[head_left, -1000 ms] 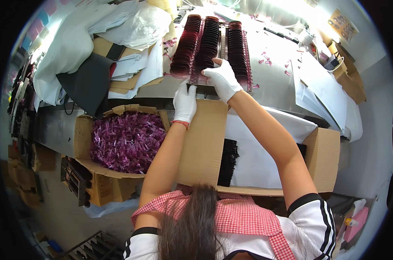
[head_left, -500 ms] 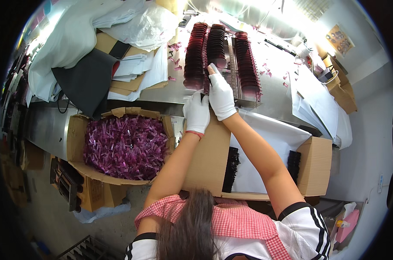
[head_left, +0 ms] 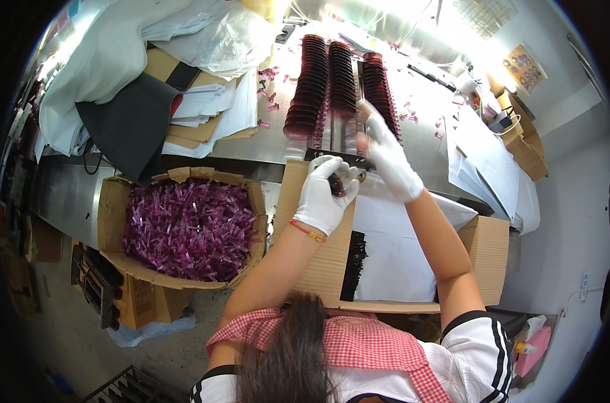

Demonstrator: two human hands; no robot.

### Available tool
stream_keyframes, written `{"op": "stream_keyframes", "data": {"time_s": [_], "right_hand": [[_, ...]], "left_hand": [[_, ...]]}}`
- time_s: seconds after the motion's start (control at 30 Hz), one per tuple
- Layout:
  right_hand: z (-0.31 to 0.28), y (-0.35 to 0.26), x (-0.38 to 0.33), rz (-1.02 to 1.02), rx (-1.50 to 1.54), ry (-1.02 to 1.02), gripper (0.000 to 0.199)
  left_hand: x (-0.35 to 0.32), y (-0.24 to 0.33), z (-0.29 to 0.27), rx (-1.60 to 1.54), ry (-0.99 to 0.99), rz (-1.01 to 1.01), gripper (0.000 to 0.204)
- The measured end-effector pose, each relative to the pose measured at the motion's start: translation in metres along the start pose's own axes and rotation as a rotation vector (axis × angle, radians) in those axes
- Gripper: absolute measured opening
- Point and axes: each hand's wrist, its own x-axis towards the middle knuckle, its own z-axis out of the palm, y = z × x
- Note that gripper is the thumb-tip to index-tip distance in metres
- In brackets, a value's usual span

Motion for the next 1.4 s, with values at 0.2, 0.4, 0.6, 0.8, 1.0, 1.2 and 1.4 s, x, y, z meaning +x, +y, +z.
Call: {"op": "stream_keyframes", "data": {"time_s": [0.2,0.4,0.6,0.8,1.0,1.2,1.4], "right_hand": [[0.006,0.052,0.085,0.151,0.092,0.265,0.068],[0.005,0.065,0.118,0.076,0.183,0.049,0.074],[0.017,0.066,0.112,-0.025,-0.150,0.049,0.064],[0.040,0.068,0.101,-0.302,-0.530,0.292,0.060],[0.050,0.070,0.112,-0.620,-0.898,0.256,0.051],[0.028,0.044,0.122,-0.722,-1.150,0.190,0.030],[0.014,-0.014,0.051,-0.205,-0.530,-0.017,0.045]], "left_hand": [[0.041,-0.009,0.001,1.287,-0.008,0.835,0.015],[0.048,-0.008,-0.008,1.790,0.033,0.801,0.029],[0.051,-0.014,-0.006,1.898,0.054,0.918,0.021],[0.055,-0.021,-0.006,1.932,0.085,0.922,0.022],[0.051,-0.019,-0.002,1.954,0.096,0.813,0.027],[0.060,-0.006,-0.006,1.710,0.010,0.797,0.029],[0.048,0.001,0.016,0.068,-0.192,0.220,0.040]]}}
